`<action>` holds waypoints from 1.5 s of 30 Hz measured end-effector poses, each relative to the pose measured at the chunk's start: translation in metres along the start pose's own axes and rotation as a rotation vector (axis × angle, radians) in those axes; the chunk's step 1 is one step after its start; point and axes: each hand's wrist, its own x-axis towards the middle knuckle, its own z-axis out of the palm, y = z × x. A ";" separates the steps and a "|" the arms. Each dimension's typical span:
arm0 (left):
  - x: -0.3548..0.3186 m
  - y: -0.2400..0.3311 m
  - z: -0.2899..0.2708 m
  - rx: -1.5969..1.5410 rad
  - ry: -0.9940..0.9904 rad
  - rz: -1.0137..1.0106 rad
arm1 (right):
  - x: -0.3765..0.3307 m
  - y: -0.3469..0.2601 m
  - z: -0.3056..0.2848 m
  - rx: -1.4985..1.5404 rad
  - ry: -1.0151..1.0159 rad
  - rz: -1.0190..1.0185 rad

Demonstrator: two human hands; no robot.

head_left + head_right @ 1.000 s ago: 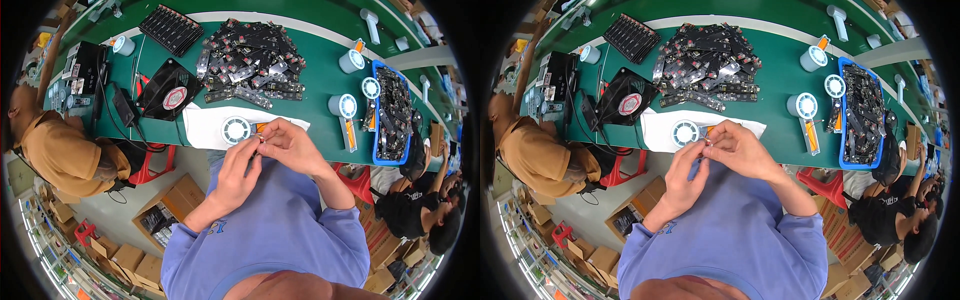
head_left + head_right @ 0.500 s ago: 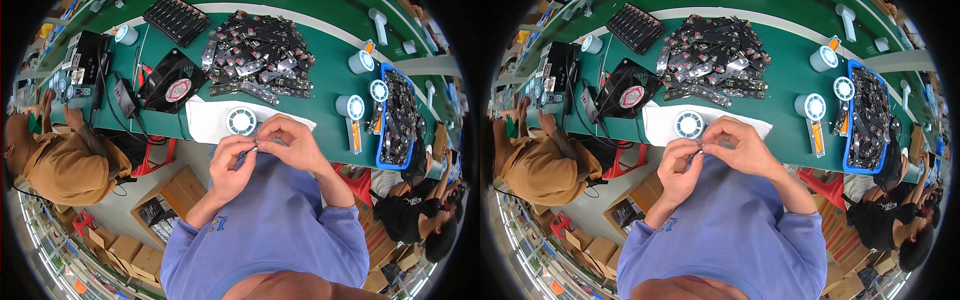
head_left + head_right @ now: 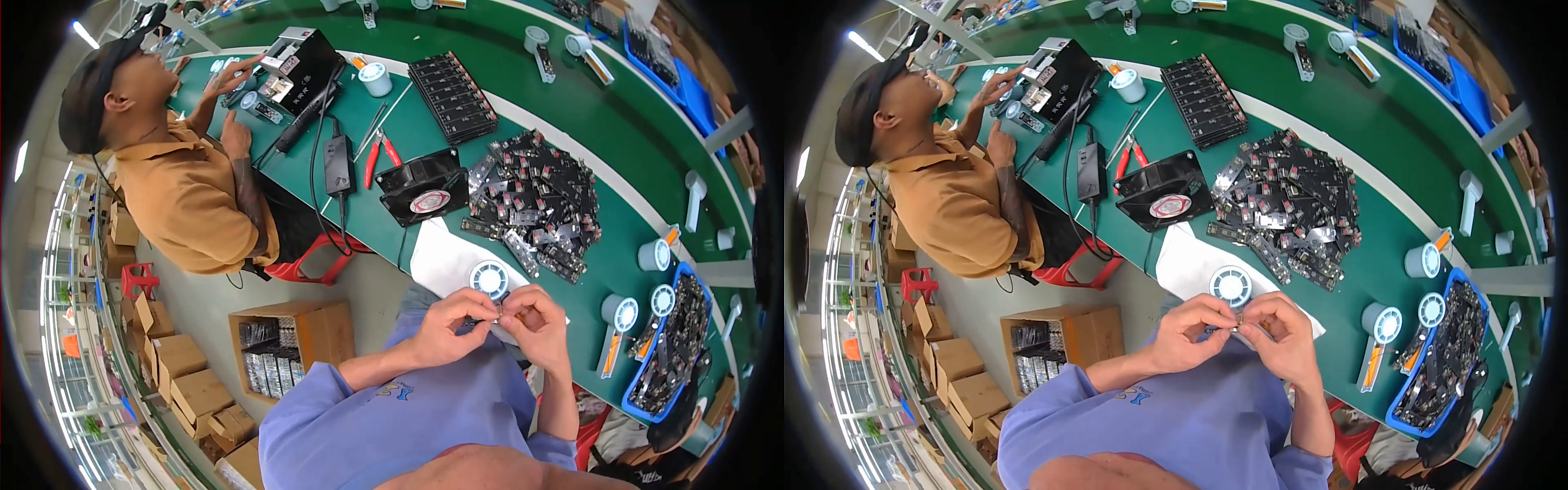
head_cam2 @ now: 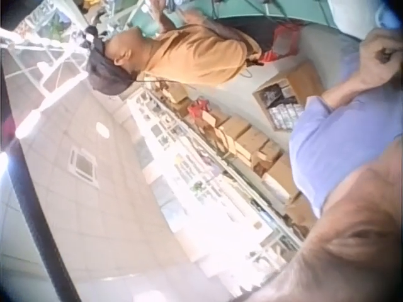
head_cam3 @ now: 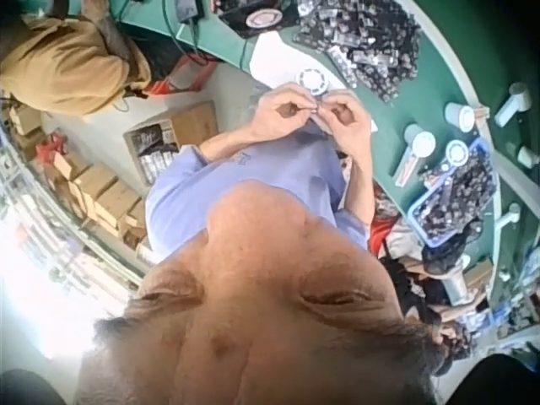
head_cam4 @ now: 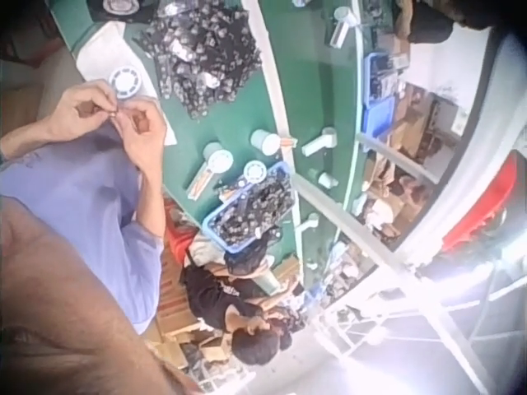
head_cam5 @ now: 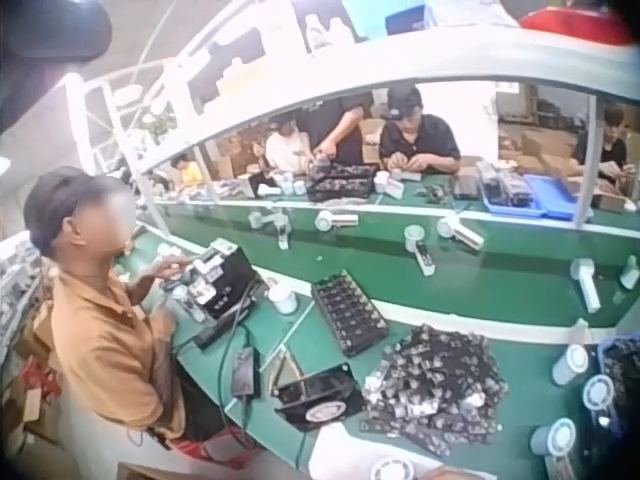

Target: The person assembles small electronic components onto a plastic casing and manages PCB parts at a work station by hand.

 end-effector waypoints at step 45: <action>0.012 0.007 0.001 -0.105 -0.080 -0.161 | 0.007 0.010 -0.014 0.083 -0.093 0.005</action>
